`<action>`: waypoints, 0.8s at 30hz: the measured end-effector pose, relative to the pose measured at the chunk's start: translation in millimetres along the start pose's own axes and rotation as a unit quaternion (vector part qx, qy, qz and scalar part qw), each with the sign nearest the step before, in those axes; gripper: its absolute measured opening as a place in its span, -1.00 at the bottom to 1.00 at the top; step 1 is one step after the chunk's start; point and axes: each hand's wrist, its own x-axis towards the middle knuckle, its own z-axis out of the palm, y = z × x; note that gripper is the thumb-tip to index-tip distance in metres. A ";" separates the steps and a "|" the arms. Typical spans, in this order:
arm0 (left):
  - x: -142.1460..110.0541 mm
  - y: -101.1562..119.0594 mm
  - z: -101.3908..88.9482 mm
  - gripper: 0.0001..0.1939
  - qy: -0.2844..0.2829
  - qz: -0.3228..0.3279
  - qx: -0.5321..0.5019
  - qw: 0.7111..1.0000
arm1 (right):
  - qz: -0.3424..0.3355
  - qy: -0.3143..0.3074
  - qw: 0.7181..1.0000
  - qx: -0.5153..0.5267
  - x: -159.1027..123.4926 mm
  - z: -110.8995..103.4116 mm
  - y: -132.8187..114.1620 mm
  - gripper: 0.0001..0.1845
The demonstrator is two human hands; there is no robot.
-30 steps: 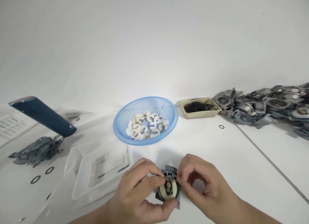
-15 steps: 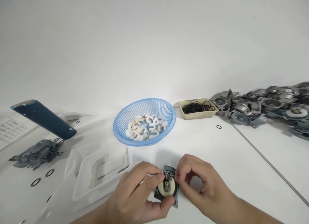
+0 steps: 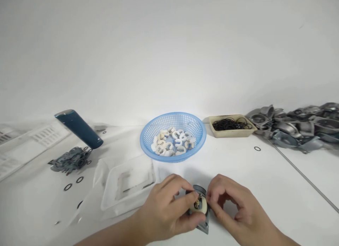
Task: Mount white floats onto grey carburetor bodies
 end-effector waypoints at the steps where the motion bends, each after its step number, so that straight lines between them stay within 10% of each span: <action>1: -1.3 0.3 0.9 -0.67 -0.001 -0.004 0.005 1.000 | 0.006 0.009 1.000 0.000 -0.4 1.0 -0.6 -0.60; 24: -2.8 -0.2 -4.5 -0.45 0.022 -0.146 -0.165 0.975 | -0.059 0.005 0.998 -0.030 2.6 2.4 -3.2 -0.70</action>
